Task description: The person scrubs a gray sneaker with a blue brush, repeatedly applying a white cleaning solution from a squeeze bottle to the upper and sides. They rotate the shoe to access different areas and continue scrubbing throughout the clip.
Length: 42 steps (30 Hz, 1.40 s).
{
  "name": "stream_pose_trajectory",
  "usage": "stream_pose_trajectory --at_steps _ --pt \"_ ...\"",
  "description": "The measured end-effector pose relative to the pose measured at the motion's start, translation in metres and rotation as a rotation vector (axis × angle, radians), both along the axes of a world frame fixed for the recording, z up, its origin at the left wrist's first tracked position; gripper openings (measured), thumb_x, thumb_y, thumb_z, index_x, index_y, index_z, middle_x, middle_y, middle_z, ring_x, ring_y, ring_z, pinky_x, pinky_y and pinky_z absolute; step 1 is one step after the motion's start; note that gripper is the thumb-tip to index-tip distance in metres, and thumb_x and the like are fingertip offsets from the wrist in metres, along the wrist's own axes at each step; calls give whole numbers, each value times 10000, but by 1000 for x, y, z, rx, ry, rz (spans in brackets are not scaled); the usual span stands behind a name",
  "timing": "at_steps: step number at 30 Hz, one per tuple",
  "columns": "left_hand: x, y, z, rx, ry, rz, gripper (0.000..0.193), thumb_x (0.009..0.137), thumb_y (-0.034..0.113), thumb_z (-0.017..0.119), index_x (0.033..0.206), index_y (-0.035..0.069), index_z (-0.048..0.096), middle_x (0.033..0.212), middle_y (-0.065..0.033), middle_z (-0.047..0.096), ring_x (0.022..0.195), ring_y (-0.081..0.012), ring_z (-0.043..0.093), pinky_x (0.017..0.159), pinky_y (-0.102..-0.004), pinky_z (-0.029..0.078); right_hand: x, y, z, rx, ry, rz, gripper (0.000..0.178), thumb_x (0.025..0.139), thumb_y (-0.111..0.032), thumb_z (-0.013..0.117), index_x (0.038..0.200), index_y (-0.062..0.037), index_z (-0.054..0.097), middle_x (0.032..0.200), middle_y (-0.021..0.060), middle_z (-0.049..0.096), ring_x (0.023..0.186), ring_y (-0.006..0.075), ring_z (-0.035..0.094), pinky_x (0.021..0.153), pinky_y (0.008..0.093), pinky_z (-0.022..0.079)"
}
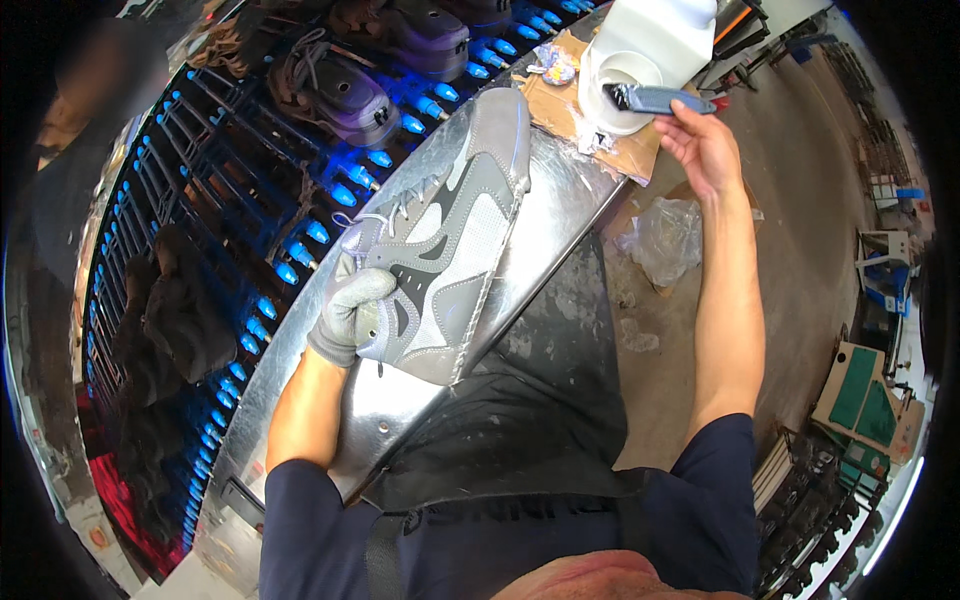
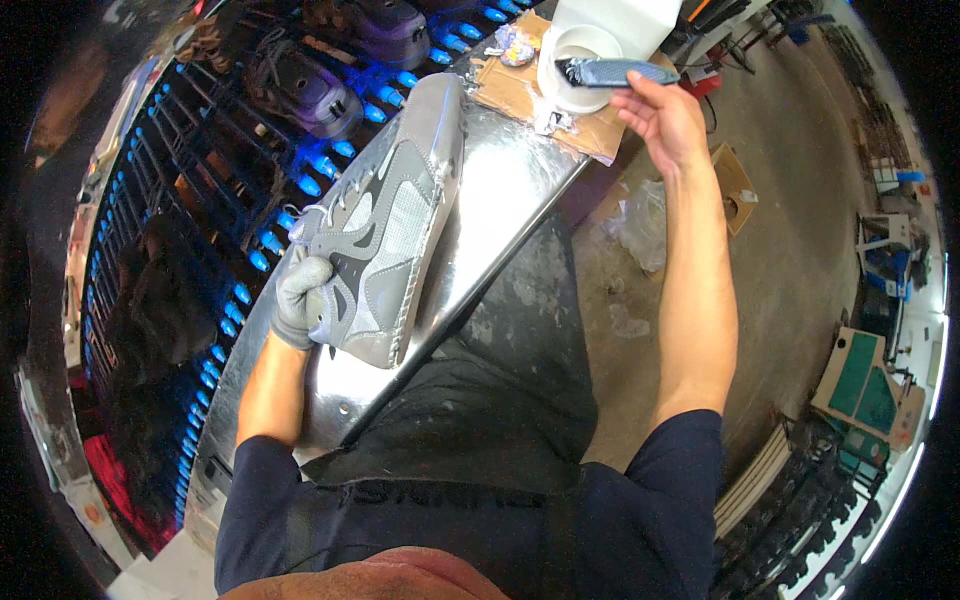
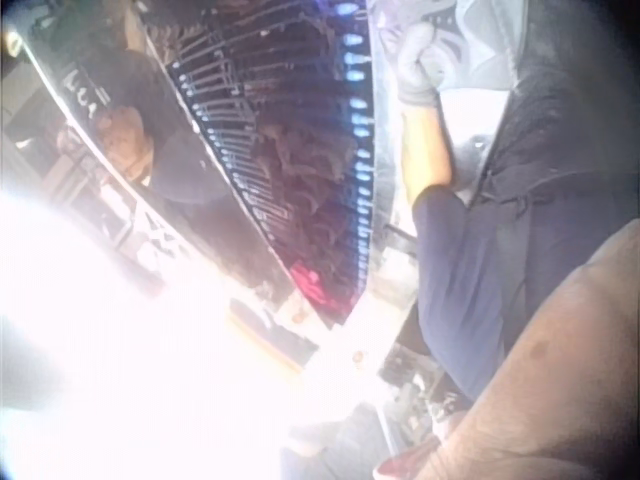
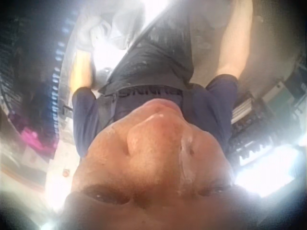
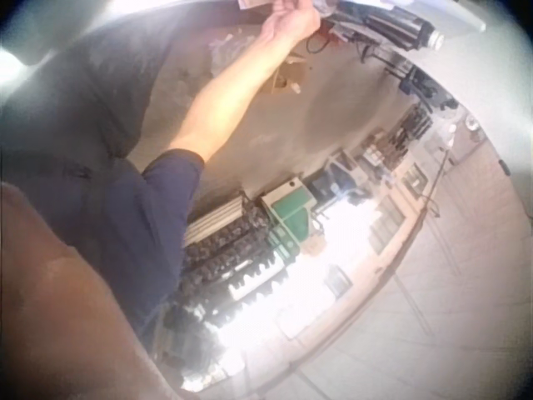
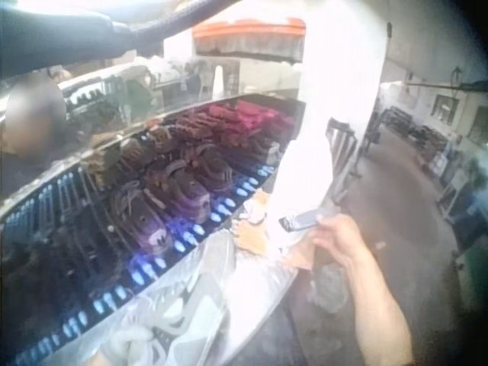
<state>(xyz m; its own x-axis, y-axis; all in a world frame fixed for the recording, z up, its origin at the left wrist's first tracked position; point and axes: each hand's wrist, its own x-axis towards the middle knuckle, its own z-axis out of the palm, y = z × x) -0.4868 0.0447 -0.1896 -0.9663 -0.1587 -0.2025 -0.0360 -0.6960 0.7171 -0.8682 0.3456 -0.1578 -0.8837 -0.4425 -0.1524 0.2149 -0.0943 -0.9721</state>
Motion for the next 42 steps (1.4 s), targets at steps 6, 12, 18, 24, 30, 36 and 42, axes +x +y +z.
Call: stream_pose_trajectory --at_steps 6,12,18,24,30,36,42 --pt "-5 1 -1 51 73 -5 918 709 72 701 1564 -79 403 1532 -233 557 1400 -346 570 1232 -465 402 17 16 -45 -219 -145 21 210 1019 -146 667 1115 38 700 957 143 757 816 196 741 691 280 625" --pt "-3 1 1 47 -29 3 1069 566 105 733 1563 -86 396 1553 -244 528 1405 -365 560 1221 -452 421 109 -1 -16 -559 -111 176 245 1047 -141 624 1179 58 680 1062 174 760 880 222 744 673 299 639" --pt "-3 -9 -9 37 -12 -55 1189 561 150 888 1598 -67 348 1573 -235 511 1410 -338 558 1222 -440 428 156 -15 -18 -493 189 100 251 1045 -109 601 1200 69 684 1096 204 754 883 248 738 681 315 635" --pt "-5 -7 -5 -41 -39 -57 1167 513 172 855 1552 -99 398 1552 -241 533 1400 -334 567 1213 -428 432 130 -11 -11 -385 199 57 229 1034 -106 635 1163 72 699 1053 199 757 874 218 738 684 297 627" --pt "-7 -4 -4 -74 -57 -8 1168 447 191 811 1511 -125 446 1545 -238 547 1410 -331 559 1219 -412 416 136 -5 -3 -375 342 106 221 1017 -90 638 1122 92 708 1063 208 735 858 228 736 681 310 627" --pt "-13 -5 -2 -95 -31 -27 1164 464 204 819 1515 -125 440 1548 -239 543 1409 -333 558 1223 -414 410 163 -2 22 -304 480 101 200 947 -23 702 1096 110 702 1046 213 702 810 225 713 694 322 609" --pt "-12 -3 -1 -60 -43 -5 1147 494 202 826 1522 -123 433 1549 -245 539 1402 -336 564 1220 -421 416 181 5 36 -179 789 148 196 878 26 783 1060 67 721 985 184 738 824 222 710 730 313 567"
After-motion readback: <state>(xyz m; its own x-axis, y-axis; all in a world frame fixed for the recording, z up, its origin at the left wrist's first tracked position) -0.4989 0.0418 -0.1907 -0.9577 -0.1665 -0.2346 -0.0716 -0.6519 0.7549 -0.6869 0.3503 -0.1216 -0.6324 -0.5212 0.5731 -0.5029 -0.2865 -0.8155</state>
